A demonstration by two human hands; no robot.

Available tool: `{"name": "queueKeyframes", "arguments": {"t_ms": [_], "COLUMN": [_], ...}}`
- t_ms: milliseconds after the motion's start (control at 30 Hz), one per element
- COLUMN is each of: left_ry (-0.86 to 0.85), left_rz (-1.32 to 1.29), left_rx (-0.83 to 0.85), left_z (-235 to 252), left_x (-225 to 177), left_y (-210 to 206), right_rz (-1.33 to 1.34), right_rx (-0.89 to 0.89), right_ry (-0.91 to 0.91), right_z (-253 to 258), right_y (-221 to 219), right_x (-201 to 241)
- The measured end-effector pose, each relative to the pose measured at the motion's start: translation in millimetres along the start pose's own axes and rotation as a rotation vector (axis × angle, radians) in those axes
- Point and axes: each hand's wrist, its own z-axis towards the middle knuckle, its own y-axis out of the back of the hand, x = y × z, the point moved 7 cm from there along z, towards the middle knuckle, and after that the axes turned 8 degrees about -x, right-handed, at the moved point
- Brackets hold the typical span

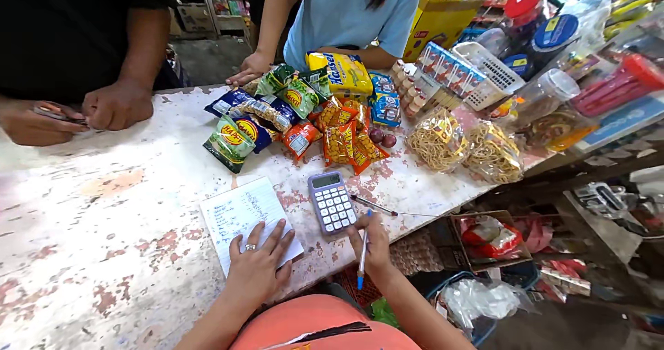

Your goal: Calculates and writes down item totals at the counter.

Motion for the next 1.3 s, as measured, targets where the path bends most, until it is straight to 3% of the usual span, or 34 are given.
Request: {"name": "queueKeyframes", "arguments": {"t_ms": [67, 133, 200, 300, 533, 667, 833, 1000, 1167, 1300], "left_ry": [0.025, 0.016, 0.003, -0.032, -0.024, -0.021, -0.01, -0.015, -0.022, -0.029], "left_rz": [-0.021, -0.071, -0.11, -0.123, -0.192, -0.191, -0.225, -0.197, -0.198, -0.201], "left_rx": [-0.017, -0.048, -0.069, -0.072, -0.057, -0.085, -0.14, -0.165, -0.157, -0.156], "left_z": [-5.2, -9.1, -15.4, -23.9, -22.0, -20.5, -20.2, -20.2, -20.8, -22.4], "left_x": [-1.2, -4.2, -6.3, -3.3, 1.5, 0.3, 1.2, 2.3, 2.1, 2.6], "left_y": [1.1, 2.3, 4.0, 4.7, 5.8, 5.8, 9.2, 9.0, 10.7, 11.4], "right_rz": [0.317, 0.522, 0.491, 0.329, 0.279, 0.315, 0.169, 0.198, 0.217, 0.219], "right_rx": [0.131, 0.281, 0.311, 0.321, 0.34, 0.36, 0.464, 0.509, 0.401, 0.423], "right_ry": [-0.136, -0.13, -0.142, -0.351, -0.411, -0.386, -0.238, -0.288, -0.27, -0.28], "right_z": [4.6, 15.3, 29.3, 41.0, 36.5, 33.2, 28.8, 31.0, 31.4, 32.2], "right_y": [-38.2, -85.9, -125.6, -157.8, -168.3, -168.4, -174.7, -176.9, -174.4, -175.0], "right_x": [25.8, 50.4, 55.9, 32.7, 24.0, 25.6, 27.5, 27.2, 28.5, 29.2]}}
